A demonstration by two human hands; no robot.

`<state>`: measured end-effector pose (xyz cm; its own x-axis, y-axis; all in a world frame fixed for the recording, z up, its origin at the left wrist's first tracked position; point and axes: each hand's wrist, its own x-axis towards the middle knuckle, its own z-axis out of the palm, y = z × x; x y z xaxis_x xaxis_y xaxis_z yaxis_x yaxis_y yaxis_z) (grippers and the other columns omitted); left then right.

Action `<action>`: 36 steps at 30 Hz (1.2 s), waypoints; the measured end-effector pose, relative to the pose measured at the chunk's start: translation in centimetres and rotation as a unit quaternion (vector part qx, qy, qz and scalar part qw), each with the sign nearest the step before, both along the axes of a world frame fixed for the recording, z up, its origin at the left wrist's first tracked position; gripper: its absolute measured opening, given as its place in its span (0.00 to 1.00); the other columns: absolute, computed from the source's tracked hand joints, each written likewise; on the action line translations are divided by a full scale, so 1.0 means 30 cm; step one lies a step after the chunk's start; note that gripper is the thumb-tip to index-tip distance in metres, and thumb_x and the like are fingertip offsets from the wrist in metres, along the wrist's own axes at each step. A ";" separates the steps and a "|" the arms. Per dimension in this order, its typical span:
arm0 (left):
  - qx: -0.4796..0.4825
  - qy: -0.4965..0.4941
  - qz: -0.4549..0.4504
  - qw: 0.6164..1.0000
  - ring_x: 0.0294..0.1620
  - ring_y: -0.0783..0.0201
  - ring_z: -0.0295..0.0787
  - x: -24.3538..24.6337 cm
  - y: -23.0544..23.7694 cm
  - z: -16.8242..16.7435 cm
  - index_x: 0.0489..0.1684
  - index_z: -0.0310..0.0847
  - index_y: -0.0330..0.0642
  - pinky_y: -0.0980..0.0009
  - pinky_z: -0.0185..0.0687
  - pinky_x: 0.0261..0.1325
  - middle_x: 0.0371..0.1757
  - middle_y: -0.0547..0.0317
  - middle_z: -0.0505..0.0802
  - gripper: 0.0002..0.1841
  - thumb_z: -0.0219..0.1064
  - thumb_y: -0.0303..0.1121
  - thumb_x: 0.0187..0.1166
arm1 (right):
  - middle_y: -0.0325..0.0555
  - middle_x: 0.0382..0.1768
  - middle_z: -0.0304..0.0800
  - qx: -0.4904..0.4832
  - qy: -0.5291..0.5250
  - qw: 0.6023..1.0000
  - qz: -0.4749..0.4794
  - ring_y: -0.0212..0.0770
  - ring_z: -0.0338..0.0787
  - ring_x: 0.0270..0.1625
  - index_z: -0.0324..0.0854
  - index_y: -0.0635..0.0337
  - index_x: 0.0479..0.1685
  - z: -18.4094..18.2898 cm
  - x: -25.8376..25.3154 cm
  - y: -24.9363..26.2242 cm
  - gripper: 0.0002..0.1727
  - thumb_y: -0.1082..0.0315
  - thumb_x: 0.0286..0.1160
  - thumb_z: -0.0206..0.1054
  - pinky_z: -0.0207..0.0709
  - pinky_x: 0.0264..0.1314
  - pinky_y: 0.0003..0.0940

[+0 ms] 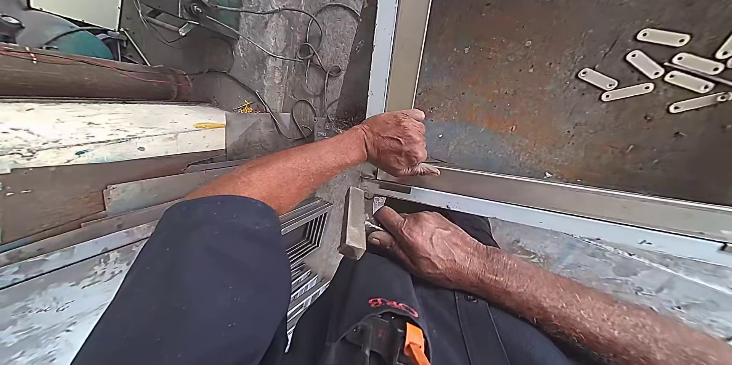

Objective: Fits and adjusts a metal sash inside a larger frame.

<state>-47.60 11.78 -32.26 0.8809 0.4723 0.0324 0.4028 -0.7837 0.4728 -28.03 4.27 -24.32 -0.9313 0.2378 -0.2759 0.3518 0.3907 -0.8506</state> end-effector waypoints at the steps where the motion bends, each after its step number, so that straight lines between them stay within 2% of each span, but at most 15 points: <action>1: -0.001 0.000 -0.001 1.000 0.22 0.49 0.83 0.000 -0.002 0.000 0.08 0.75 0.43 0.51 0.72 0.39 0.13 0.53 0.81 0.37 0.43 0.58 0.90 | 0.43 0.18 0.76 -0.001 0.000 1.000 -0.002 0.49 0.86 0.22 0.75 0.55 0.46 -0.004 -0.002 -0.003 0.29 0.39 0.92 0.40 0.76 0.21 0.46; 4: 0.002 0.001 -0.002 1.000 0.22 0.50 0.83 0.001 -0.003 0.004 0.08 0.75 0.43 0.51 0.72 0.39 0.12 0.53 0.81 0.37 0.43 0.58 0.90 | 0.46 0.23 0.78 -0.071 -0.107 0.992 0.003 0.53 0.87 0.29 0.74 0.55 0.50 -0.037 -0.030 0.028 0.31 0.38 0.92 0.38 0.79 0.29 0.50; 6: 0.003 0.004 0.000 1.000 0.22 0.50 0.82 -0.003 0.003 0.002 0.08 0.75 0.43 0.51 0.72 0.39 0.12 0.54 0.80 0.37 0.43 0.58 0.90 | 0.46 0.25 0.78 -0.086 -0.130 0.988 -0.002 0.52 0.88 0.31 0.74 0.56 0.50 -0.039 -0.050 0.039 0.30 0.39 0.93 0.38 0.79 0.32 0.51; 8: -0.003 0.001 -0.001 1.000 0.22 0.50 0.83 0.003 -0.008 0.000 0.08 0.75 0.43 0.51 0.72 0.39 0.12 0.54 0.81 0.37 0.44 0.58 0.90 | 0.45 0.23 0.77 -0.075 -0.093 0.993 -0.002 0.52 0.87 0.28 0.74 0.56 0.48 -0.021 -0.038 0.018 0.30 0.40 0.93 0.39 0.78 0.29 0.49; 11: 0.000 -0.002 0.002 1.000 0.22 0.50 0.83 0.000 -0.002 -0.008 0.08 0.75 0.43 0.51 0.72 0.39 0.12 0.54 0.80 0.37 0.44 0.58 0.89 | 0.42 0.17 0.74 0.000 0.015 1.000 -0.001 0.49 0.84 0.20 0.75 0.55 0.44 -0.008 -0.016 -0.003 0.30 0.39 0.92 0.40 0.74 0.20 0.45; 12: -0.002 -0.002 0.002 1.000 0.22 0.50 0.83 0.000 -0.004 -0.008 0.08 0.75 0.43 0.51 0.73 0.40 0.12 0.54 0.80 0.37 0.44 0.58 0.89 | 0.42 0.16 0.73 0.009 0.022 1.000 -0.001 0.49 0.84 0.20 0.75 0.55 0.44 -0.013 -0.013 -0.005 0.30 0.39 0.92 0.40 0.74 0.19 0.45; 15: -0.003 -0.005 0.001 1.000 0.22 0.50 0.82 -0.001 0.000 0.003 0.08 0.75 0.43 0.52 0.72 0.39 0.12 0.54 0.80 0.37 0.44 0.57 0.90 | 0.47 0.23 0.78 -0.047 -0.100 0.994 0.012 0.55 0.88 0.28 0.74 0.56 0.49 -0.045 -0.032 0.027 0.31 0.38 0.92 0.37 0.78 0.28 0.52; 17: 0.000 -0.008 0.003 1.000 0.22 0.51 0.82 -0.005 0.008 0.004 0.08 0.76 0.43 0.52 0.72 0.39 0.12 0.55 0.80 0.36 0.46 0.57 0.90 | 0.47 0.25 0.79 -0.070 -0.128 0.989 0.002 0.54 0.89 0.31 0.74 0.56 0.50 -0.048 -0.052 0.036 0.31 0.38 0.92 0.38 0.80 0.31 0.52; 19: -0.003 -0.012 0.002 1.000 0.21 0.51 0.82 0.002 -0.002 0.001 0.08 0.75 0.44 0.52 0.72 0.39 0.12 0.55 0.80 0.35 0.46 0.57 0.89 | 0.47 0.23 0.78 -0.075 -0.105 0.992 0.006 0.53 0.87 0.29 0.74 0.57 0.49 -0.030 -0.042 0.020 0.31 0.38 0.92 0.38 0.79 0.30 0.51; 23: 0.007 -0.004 0.001 1.000 0.21 0.51 0.82 0.000 -0.002 -0.002 0.08 0.75 0.43 0.52 0.73 0.38 0.12 0.54 0.80 0.36 0.45 0.57 0.90 | 0.42 0.15 0.73 0.007 0.030 1.000 0.002 0.49 0.83 0.19 0.75 0.54 0.42 -0.031 -0.006 -0.007 0.30 0.38 0.92 0.40 0.73 0.18 0.45; 24: 0.007 -0.003 0.001 1.000 0.22 0.50 0.83 0.000 -0.006 -0.001 0.08 0.75 0.43 0.51 0.74 0.39 0.12 0.54 0.80 0.36 0.45 0.57 0.90 | 0.43 0.16 0.74 -0.003 0.015 1.000 -0.004 0.50 0.84 0.20 0.75 0.55 0.42 -0.043 -0.003 -0.008 0.30 0.38 0.92 0.40 0.74 0.19 0.46; 26: 0.011 -0.006 0.002 1.000 0.22 0.51 0.83 0.000 0.001 0.001 0.08 0.76 0.44 0.51 0.75 0.40 0.12 0.54 0.80 0.36 0.45 0.57 0.90 | 0.45 0.22 0.76 -0.068 -0.078 0.995 -0.010 0.51 0.86 0.27 0.74 0.55 0.46 -0.064 -0.017 0.019 0.31 0.37 0.92 0.39 0.77 0.28 0.50; 29: 0.004 -0.005 0.004 1.000 0.21 0.51 0.83 0.001 -0.004 0.002 0.08 0.75 0.43 0.52 0.74 0.40 0.12 0.54 0.80 0.36 0.46 0.57 0.90 | 0.44 0.24 0.77 -0.118 -0.128 0.984 -0.023 0.49 0.86 0.30 0.74 0.55 0.47 -0.059 -0.043 0.026 0.31 0.37 0.91 0.39 0.78 0.32 0.49; 33: 0.009 0.002 -0.001 1.000 0.22 0.51 0.83 0.001 -0.002 0.005 0.08 0.75 0.43 0.52 0.73 0.39 0.12 0.54 0.80 0.36 0.45 0.57 0.90 | 0.46 0.23 0.77 -0.091 -0.093 0.991 -0.003 0.53 0.87 0.29 0.74 0.56 0.46 -0.041 -0.033 0.018 0.32 0.37 0.92 0.38 0.78 0.31 0.51; 36: 0.015 -0.004 0.001 1.000 0.21 0.52 0.82 0.000 0.000 -0.003 0.08 0.75 0.43 0.53 0.72 0.37 0.12 0.55 0.80 0.36 0.45 0.57 0.90 | 0.43 0.16 0.72 -0.015 0.003 1.000 0.009 0.51 0.83 0.20 0.74 0.55 0.41 -0.029 -0.007 0.010 0.32 0.36 0.91 0.38 0.73 0.21 0.47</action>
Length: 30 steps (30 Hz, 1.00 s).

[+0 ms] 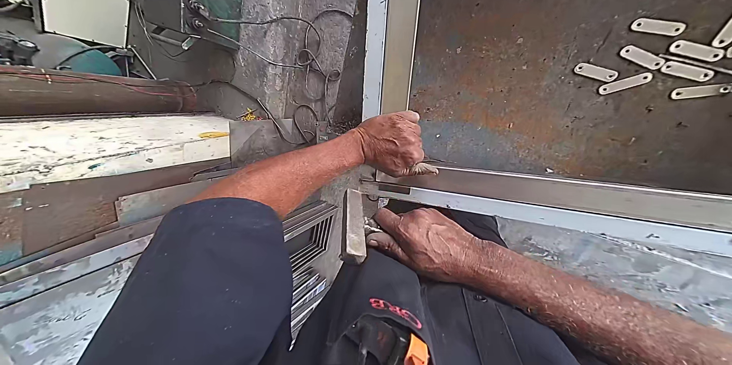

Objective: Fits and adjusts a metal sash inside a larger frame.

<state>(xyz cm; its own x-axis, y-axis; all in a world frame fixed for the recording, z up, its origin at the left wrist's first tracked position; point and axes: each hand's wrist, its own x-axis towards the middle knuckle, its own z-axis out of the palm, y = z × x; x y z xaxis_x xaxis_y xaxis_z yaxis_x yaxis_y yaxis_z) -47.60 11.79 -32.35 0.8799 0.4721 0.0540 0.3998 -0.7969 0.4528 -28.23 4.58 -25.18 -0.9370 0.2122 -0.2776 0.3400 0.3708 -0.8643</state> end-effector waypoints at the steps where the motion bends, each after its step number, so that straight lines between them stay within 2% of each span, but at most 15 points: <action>1: 0.002 -0.002 0.000 1.000 0.21 0.52 0.82 -0.001 -0.002 -0.002 0.07 0.75 0.43 0.53 0.72 0.37 0.12 0.55 0.80 0.36 0.45 0.57 0.90 | 0.43 0.15 0.73 0.004 0.000 1.000 -0.002 0.51 0.84 0.20 0.74 0.54 0.41 -0.009 0.003 0.000 0.32 0.36 0.91 0.39 0.73 0.20 0.48; 3: 0.006 -0.001 0.002 1.000 0.21 0.52 0.83 -0.001 0.003 0.000 0.08 0.75 0.44 0.53 0.73 0.38 0.12 0.55 0.81 0.36 0.45 0.57 0.90 | 0.47 0.22 0.77 -0.046 -0.085 0.995 0.001 0.53 0.86 0.28 0.74 0.55 0.44 -0.032 -0.008 0.022 0.32 0.37 0.91 0.39 0.76 0.28 0.52; 5: 0.011 0.003 0.002 1.000 0.22 0.51 0.83 -0.002 0.014 0.002 0.08 0.76 0.43 0.52 0.74 0.39 0.12 0.54 0.81 0.36 0.45 0.57 0.90 | 0.48 0.25 0.78 -0.082 -0.126 0.989 -0.012 0.53 0.87 0.31 0.75 0.56 0.46 -0.036 -0.031 0.032 0.32 0.38 0.92 0.39 0.78 0.33 0.52; 11: -0.026 0.022 0.002 0.999 0.22 0.54 0.83 0.002 0.002 -0.005 0.08 0.76 0.44 0.54 0.73 0.40 0.12 0.57 0.81 0.36 0.45 0.57 0.90 | 0.47 0.25 0.79 -0.088 -0.111 0.990 -0.002 0.52 0.87 0.31 0.76 0.56 0.46 -0.042 -0.001 0.020 0.32 0.35 0.90 0.41 0.79 0.33 0.52; 14: -0.017 0.033 -0.003 0.999 0.24 0.49 0.86 0.004 0.009 0.010 0.10 0.76 0.42 0.50 0.78 0.41 0.14 0.52 0.83 0.38 0.41 0.58 0.91 | 0.47 0.24 0.80 -0.080 -0.079 0.994 0.009 0.52 0.87 0.30 0.77 0.56 0.47 -0.029 0.043 0.046 0.32 0.33 0.84 0.53 0.79 0.33 0.54; 19: 0.002 0.036 -0.003 0.999 0.23 0.50 0.84 0.003 -0.003 0.011 0.09 0.74 0.43 0.51 0.76 0.40 0.13 0.53 0.82 0.37 0.43 0.58 0.91 | 0.37 0.14 0.69 -0.047 0.033 0.996 -0.063 0.38 0.75 0.18 0.75 0.52 0.33 0.028 0.168 0.113 0.26 0.37 0.80 0.63 0.67 0.20 0.40; 22: 0.020 0.033 -0.007 0.999 0.29 0.50 0.88 -0.005 0.004 0.013 0.13 0.79 0.43 0.51 0.77 0.44 0.18 0.54 0.86 0.28 0.52 0.52 0.85 | 0.33 0.13 0.67 -0.031 0.045 0.988 -0.146 0.30 0.71 0.16 0.74 0.51 0.31 0.048 0.264 0.141 0.22 0.42 0.79 0.65 0.63 0.18 0.32; 23: 0.032 0.020 0.007 0.999 0.33 0.50 0.89 -0.005 -0.004 0.010 0.17 0.80 0.44 0.52 0.76 0.47 0.21 0.54 0.87 0.27 0.51 0.52 0.85 | 0.31 0.14 0.67 -0.025 0.034 0.984 -0.176 0.28 0.71 0.16 0.74 0.50 0.31 0.051 0.299 0.137 0.22 0.42 0.79 0.66 0.63 0.18 0.29; 24: 0.052 0.012 0.039 0.998 0.41 0.49 0.89 -0.009 -0.006 0.007 0.25 0.82 0.44 0.53 0.76 0.54 0.28 0.53 0.89 0.28 0.48 0.55 0.87 | 0.31 0.14 0.68 -0.018 0.020 0.979 -0.202 0.27 0.71 0.16 0.75 0.50 0.31 0.051 0.333 0.139 0.22 0.41 0.78 0.66 0.64 0.18 0.28; 25: 0.060 0.020 0.092 0.994 0.57 0.48 0.88 -0.007 -0.022 0.012 0.43 0.86 0.45 0.52 0.74 0.68 0.43 0.51 0.92 0.29 0.47 0.59 0.88 | 0.31 0.14 0.69 -0.010 0.002 0.974 -0.225 0.27 0.71 0.17 0.76 0.51 0.32 0.051 0.369 0.129 0.22 0.41 0.77 0.67 0.65 0.19 0.28; 26: 0.067 0.030 0.160 0.984 0.74 0.49 0.81 -0.003 -0.032 0.018 0.62 0.84 0.48 0.49 0.68 0.79 0.62 0.52 0.92 0.31 0.47 0.63 0.87 | 0.31 0.15 0.69 -0.001 -0.015 0.970 -0.242 0.27 0.72 0.17 0.76 0.51 0.32 0.050 0.404 0.120 0.23 0.40 0.76 0.67 0.65 0.19 0.29; 27: 0.075 0.037 0.234 0.969 0.86 0.49 0.71 0.002 -0.031 0.019 0.76 0.77 0.50 0.45 0.60 0.86 0.78 0.53 0.85 0.35 0.48 0.66 0.85 | 0.31 0.15 0.69 0.006 -0.029 0.965 -0.262 0.27 0.72 0.18 0.76 0.51 0.32 0.049 0.435 0.112 0.24 0.39 0.76 0.67 0.66 0.20 0.29; 28: 0.085 0.036 0.311 0.946 0.92 0.48 0.61 0.012 -0.025 0.016 0.86 0.70 0.48 0.40 0.53 0.90 0.87 0.51 0.75 0.40 0.51 0.68 0.83 | 0.31 0.15 0.70 0.007 -0.043 0.958 -0.284 0.27 0.72 0.18 0.76 0.51 0.32 0.051 0.466 0.100 0.24 0.39 0.76 0.68 0.66 0.21 0.29; 30: 0.098 0.060 0.444 0.889 0.95 0.46 0.51 0.038 -0.005 0.004 0.93 0.55 0.36 0.36 0.42 0.92 0.93 0.41 0.62 0.50 0.53 0.70 0.80 | 0.31 0.17 0.72 0.001 -0.054 0.941 -0.333 0.26 0.75 0.20 0.78 0.51 0.34 0.055 0.529 0.060 0.23 0.40 0.76 0.68 0.68 0.23 0.28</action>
